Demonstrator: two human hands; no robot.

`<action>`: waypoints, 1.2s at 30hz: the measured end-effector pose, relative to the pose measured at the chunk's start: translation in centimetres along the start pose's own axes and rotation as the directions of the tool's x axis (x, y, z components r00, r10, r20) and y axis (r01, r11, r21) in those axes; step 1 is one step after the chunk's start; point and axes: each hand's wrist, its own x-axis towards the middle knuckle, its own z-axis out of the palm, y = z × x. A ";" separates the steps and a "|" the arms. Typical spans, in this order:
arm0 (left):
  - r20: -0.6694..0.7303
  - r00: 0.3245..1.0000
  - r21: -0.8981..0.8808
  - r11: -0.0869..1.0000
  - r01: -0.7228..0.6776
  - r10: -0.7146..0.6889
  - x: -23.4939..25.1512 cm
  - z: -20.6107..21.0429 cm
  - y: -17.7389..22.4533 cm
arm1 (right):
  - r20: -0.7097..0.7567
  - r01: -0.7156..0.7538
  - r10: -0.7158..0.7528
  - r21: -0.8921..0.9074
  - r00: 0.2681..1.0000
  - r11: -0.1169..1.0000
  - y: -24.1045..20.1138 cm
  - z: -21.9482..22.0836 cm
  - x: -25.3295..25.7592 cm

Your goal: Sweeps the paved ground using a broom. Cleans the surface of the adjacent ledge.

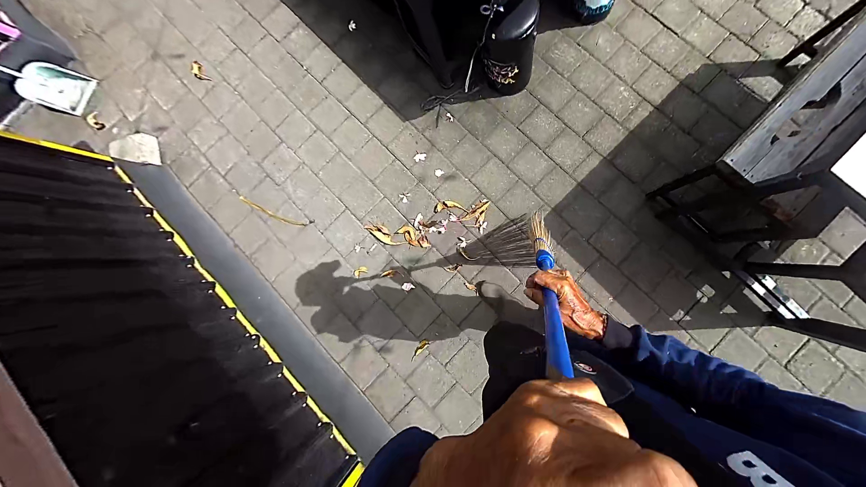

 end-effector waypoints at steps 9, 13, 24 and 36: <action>0.062 0.998 0.063 0.997 -0.037 0.034 -3.6 -14.0 -1.8 | -0.113 -0.153 0.163 0.091 0.980 0.984 -3.0 11.5 11.2; -0.003 1.000 0.307 0.952 -0.019 0.021 -5.2 -17.5 -0.9 | -0.030 -0.008 0.016 0.242 0.999 0.970 -5.0 18.9 20.6; -0.257 0.950 0.264 0.959 -0.106 0.176 -7.3 -25.1 1.4 | 0.087 0.164 -0.159 -0.052 0.983 0.985 -7.1 12.9 29.1; -0.551 0.835 0.130 0.990 0.061 0.021 2.3 -41.2 -11.7 | 0.324 0.065 0.056 -0.350 0.945 0.934 2.2 3.0 53.5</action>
